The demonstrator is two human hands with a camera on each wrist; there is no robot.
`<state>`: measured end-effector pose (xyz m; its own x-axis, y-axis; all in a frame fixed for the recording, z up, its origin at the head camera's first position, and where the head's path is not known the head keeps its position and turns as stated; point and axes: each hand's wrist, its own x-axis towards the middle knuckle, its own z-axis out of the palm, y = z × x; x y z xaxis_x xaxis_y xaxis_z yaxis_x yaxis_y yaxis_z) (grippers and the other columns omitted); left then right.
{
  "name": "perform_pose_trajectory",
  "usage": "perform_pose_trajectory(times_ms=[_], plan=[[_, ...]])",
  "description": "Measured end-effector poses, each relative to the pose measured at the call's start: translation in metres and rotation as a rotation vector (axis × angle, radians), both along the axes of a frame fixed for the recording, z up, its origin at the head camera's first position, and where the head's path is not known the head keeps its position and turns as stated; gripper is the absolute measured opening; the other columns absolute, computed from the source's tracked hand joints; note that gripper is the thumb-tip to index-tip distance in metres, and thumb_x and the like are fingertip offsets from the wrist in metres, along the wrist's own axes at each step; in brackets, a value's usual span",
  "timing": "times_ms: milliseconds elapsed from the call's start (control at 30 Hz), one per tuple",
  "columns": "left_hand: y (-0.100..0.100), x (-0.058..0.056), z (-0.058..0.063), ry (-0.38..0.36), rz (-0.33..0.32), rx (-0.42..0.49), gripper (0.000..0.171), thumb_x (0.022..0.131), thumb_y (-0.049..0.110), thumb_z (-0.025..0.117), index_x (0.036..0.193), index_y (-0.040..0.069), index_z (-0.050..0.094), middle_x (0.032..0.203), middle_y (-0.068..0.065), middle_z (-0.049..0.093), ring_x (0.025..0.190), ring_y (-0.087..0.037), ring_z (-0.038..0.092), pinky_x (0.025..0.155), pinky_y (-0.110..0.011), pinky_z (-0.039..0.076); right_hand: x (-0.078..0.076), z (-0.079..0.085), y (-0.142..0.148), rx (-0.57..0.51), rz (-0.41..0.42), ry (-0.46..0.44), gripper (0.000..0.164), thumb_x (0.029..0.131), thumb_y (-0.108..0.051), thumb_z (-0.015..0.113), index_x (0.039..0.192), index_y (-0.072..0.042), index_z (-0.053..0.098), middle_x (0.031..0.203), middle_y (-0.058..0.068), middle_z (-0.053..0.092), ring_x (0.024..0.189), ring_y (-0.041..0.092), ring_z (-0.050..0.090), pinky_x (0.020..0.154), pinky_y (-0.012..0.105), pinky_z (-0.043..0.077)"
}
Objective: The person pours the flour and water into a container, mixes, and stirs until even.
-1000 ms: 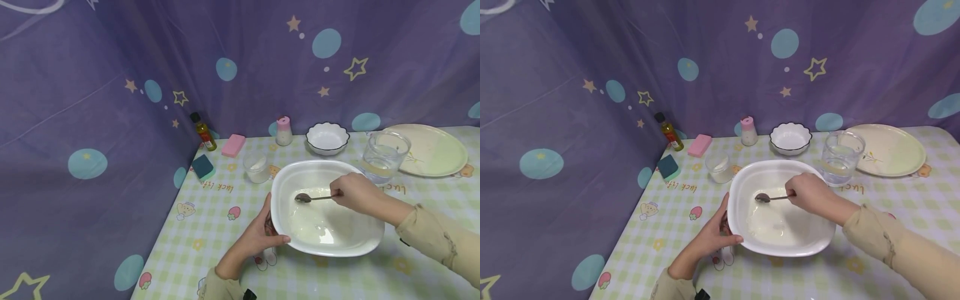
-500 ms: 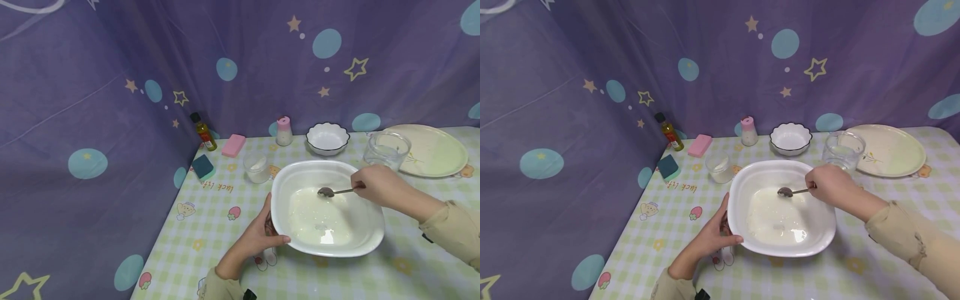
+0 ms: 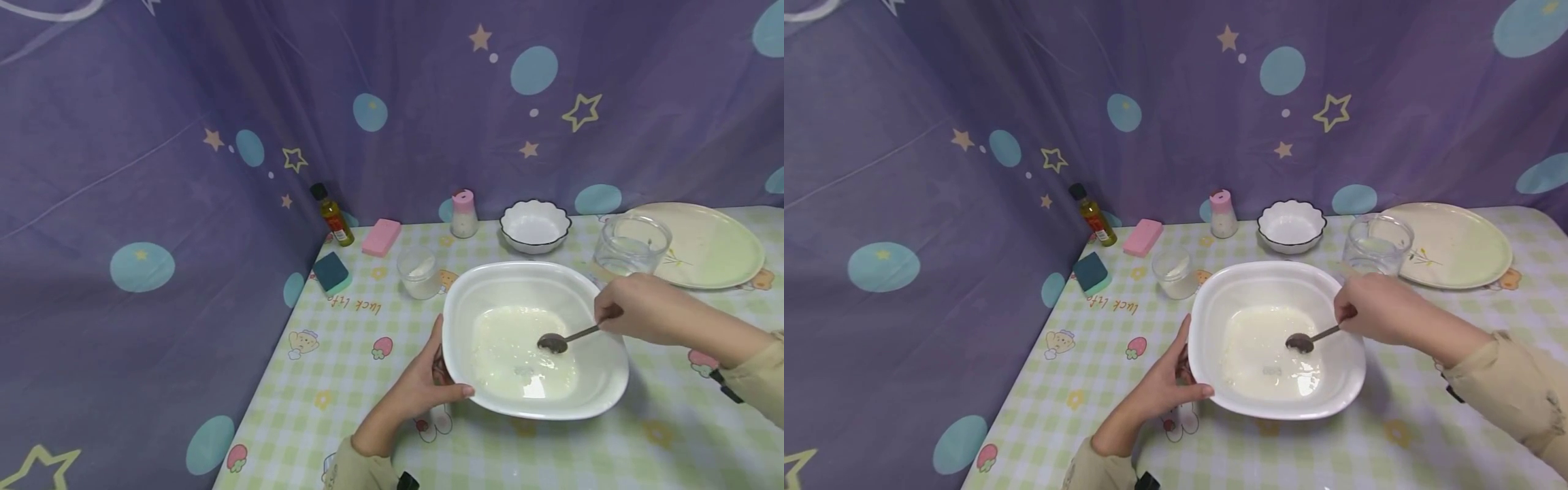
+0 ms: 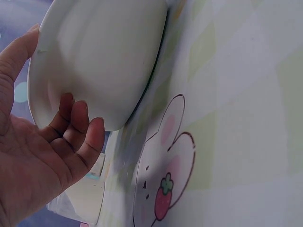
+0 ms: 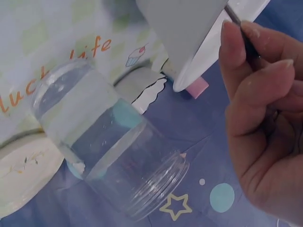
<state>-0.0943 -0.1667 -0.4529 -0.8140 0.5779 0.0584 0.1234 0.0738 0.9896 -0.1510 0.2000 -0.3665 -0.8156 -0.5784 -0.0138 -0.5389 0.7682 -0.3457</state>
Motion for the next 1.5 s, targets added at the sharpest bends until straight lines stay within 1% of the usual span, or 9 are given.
perform_pose_trajectory(times_ms=[133, 333, 500, 733, 900, 1033, 1300, 1433, 1500], plan=[[0.001, 0.0, 0.001, -0.014, 0.005, 0.002, 0.115, 0.085, 0.012, 0.077, 0.154, 0.039, -0.01, 0.133, -0.025, 0.052, 0.097, -0.031, 0.063, 0.076, -0.037, 0.055, 0.003, -0.004, -0.003, -0.043, 0.046, -0.045, 0.024, 0.078, -0.007, 0.077, 0.068, -0.025, 0.065, 0.065, -0.02, 0.053, 0.06, -0.001, 0.043, 0.055, 0.024, 0.041], [0.001, 0.0, 0.002, -0.036, 0.005, 0.005, 0.116, 0.085, 0.007, 0.076, 0.154, 0.036, -0.012, 0.137, -0.026, 0.049, 0.101, -0.043, 0.06, 0.079, -0.041, 0.055, 0.007, -0.01, -0.015, -0.093, 0.069, -0.114, 0.024, 0.078, -0.009, 0.079, 0.068, -0.025, 0.065, 0.063, -0.02, 0.053, 0.059, -0.001, 0.043, 0.055, 0.023, 0.04], [0.002, 0.001, 0.005, -0.056, 0.005, 0.019, 0.116, 0.084, 0.003, 0.075, 0.155, 0.031, -0.013, 0.139, -0.026, 0.047, 0.104, -0.048, 0.057, 0.081, -0.043, 0.054, 0.009, -0.016, -0.028, -0.149, 0.119, -0.101, 0.025, 0.079, -0.01, 0.078, 0.069, -0.028, 0.065, 0.065, -0.023, 0.055, 0.061, -0.004, 0.047, 0.057, 0.023, 0.043], [0.002, 0.0, 0.003, -0.011, -0.01, 0.016, 0.115, 0.085, 0.006, 0.076, 0.154, 0.036, -0.011, 0.136, -0.027, 0.049, 0.101, -0.045, 0.059, 0.078, -0.038, 0.055, 0.007, -0.024, -0.044, -0.226, 0.153, -0.051, 0.026, 0.079, -0.005, 0.077, 0.069, -0.026, 0.067, 0.068, -0.022, 0.059, 0.064, -0.005, 0.052, 0.06, 0.024, 0.047], [0.002, -0.001, 0.002, -0.003, -0.01, 0.015, 0.115, 0.085, 0.009, 0.076, 0.155, 0.037, -0.01, 0.132, -0.028, 0.051, 0.097, -0.036, 0.062, 0.076, -0.035, 0.055, 0.003, -0.028, -0.055, -0.23, 0.113, -0.008, 0.025, 0.079, -0.005, 0.076, 0.068, -0.026, 0.067, 0.067, -0.023, 0.058, 0.064, -0.004, 0.052, 0.061, 0.024, 0.047], [0.002, 0.0, 0.002, -0.006, -0.006, 0.011, 0.115, 0.085, 0.011, 0.077, 0.155, 0.036, -0.01, 0.132, -0.028, 0.051, 0.094, -0.029, 0.064, 0.076, -0.036, 0.055, -0.001, -0.029, -0.062, -0.23, 0.078, 0.029, 0.024, 0.079, -0.005, 0.076, 0.068, -0.025, 0.067, 0.066, -0.021, 0.058, 0.063, -0.002, 0.051, 0.06, 0.026, 0.046], [0.002, 0.0, 0.0, -0.012, -0.001, 0.042, 0.114, 0.085, 0.01, 0.077, 0.155, 0.036, -0.009, 0.132, -0.029, 0.05, 0.1, -0.041, 0.062, 0.078, -0.039, 0.056, -0.011, -0.031, -0.065, -0.207, 0.003, 0.105, 0.025, 0.077, -0.003, 0.074, 0.065, -0.022, 0.065, 0.061, -0.017, 0.056, 0.059, 0.003, 0.048, 0.058, 0.029, 0.043], [0.001, 0.001, 0.003, -0.045, 0.016, -0.01, 0.115, 0.085, 0.008, 0.077, 0.154, 0.039, -0.01, 0.131, -0.026, 0.053, 0.098, -0.029, 0.063, 0.078, -0.035, 0.055, -0.014, -0.03, -0.061, -0.196, -0.032, 0.134, 0.024, 0.077, -0.003, 0.074, 0.064, -0.021, 0.065, 0.059, -0.016, 0.054, 0.057, 0.006, 0.045, 0.056, 0.031, 0.041], [0.001, 0.003, 0.007, -0.051, 0.024, -0.033, 0.115, 0.085, 0.007, 0.076, 0.154, 0.035, -0.011, 0.129, -0.027, 0.054, 0.094, -0.022, 0.064, 0.077, -0.034, 0.054, -0.015, -0.028, -0.059, -0.185, -0.053, 0.129, 0.024, 0.077, -0.003, 0.074, 0.063, -0.02, 0.064, 0.058, -0.015, 0.053, 0.056, 0.007, 0.045, 0.055, 0.031, 0.04]])
